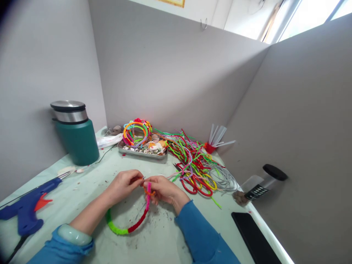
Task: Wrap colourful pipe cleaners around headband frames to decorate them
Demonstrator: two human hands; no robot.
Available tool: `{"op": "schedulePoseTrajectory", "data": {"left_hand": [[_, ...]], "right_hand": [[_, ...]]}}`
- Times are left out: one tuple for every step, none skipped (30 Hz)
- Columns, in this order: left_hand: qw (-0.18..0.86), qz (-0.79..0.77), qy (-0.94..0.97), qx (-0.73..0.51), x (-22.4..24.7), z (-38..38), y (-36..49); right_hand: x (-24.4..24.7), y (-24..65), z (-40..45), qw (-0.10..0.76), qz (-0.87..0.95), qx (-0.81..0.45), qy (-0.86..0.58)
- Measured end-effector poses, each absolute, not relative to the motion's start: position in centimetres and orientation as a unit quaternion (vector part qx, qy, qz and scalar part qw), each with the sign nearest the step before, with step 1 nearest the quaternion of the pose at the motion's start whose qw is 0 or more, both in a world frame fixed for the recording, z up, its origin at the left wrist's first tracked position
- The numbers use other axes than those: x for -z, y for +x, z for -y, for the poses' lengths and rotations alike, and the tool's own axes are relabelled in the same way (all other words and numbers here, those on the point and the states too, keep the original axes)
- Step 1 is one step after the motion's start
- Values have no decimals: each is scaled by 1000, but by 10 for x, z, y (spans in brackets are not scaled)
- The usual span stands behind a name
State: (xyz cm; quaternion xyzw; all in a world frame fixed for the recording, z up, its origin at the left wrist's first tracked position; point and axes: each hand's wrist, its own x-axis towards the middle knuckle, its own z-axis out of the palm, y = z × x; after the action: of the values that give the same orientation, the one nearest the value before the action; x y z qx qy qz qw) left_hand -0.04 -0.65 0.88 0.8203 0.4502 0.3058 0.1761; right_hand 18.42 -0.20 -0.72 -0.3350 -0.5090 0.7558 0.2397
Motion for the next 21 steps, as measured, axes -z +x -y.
{"op": "schedulePoseTrajectory", "data": {"left_hand": [[179, -449, 819, -309, -9, 7, -1], [183, -448, 818, -311, -9, 6, -1], [187, -449, 816, -313, -10, 6, -1], [193, -450, 813, -315, -10, 6, -1], [199, -451, 810, -317, -9, 6, -1], [205, -452, 808, -318, -9, 6, -1], [209, -452, 806, -320, -9, 7, -1], [210, -453, 805, -321, -8, 7, -1], [209, -453, 805, -322, -8, 8, -1], [207, -452, 806, -320, -8, 8, -1], [205, -450, 809, -318, -8, 9, -1], [205, -448, 812, -314, -8, 9, -1], [206, -445, 814, -310, -9, 10, -2], [207, -442, 817, -307, -9, 10, -2], [208, -440, 818, -306, -10, 11, -2], [209, -439, 819, -304, -10, 11, -2], [210, -438, 820, -303, -10, 11, -3], [213, -437, 820, -302, -11, 11, -3], [218, -436, 820, -300, -11, 11, -3], [224, -435, 820, -297, -11, 11, -3], [232, -434, 820, -294, -10, 12, -2]], "right_hand": [[8, 184, 3, 231, 520, -753, -330], [9, 183, 3, 227, 530, -749, -325], [10, 182, 3, 228, 537, -745, -323], [10, 181, 4, 234, 543, -737, -327], [10, 180, 4, 245, 548, -726, -336], [10, 178, 4, 258, 553, -711, -349], [10, 177, 4, 273, 559, -692, -366], [11, 175, 4, 288, 567, -669, -386], [11, 173, 4, 302, 575, -644, -404], [12, 172, 4, 315, 583, -621, -419], [13, 171, 3, 326, 588, -604, -428], [14, 170, 2, 337, 592, -591, -433], [15, 170, 2, 347, 598, -578, -434], [15, 170, 1, 356, 607, -563, -434], [15, 171, 0, 363, 621, -543, -434], [14, 173, -1, 368, 636, -519, -437], [12, 175, -1, 370, 651, -493, -443], [10, 177, -2, 369, 663, -472, -449], [7, 180, -3, 365, 670, -461, -454], [4, 182, -3, 357, 674, -457, -458], [2, 184, -3, 350, 677, -456, -460]]}}
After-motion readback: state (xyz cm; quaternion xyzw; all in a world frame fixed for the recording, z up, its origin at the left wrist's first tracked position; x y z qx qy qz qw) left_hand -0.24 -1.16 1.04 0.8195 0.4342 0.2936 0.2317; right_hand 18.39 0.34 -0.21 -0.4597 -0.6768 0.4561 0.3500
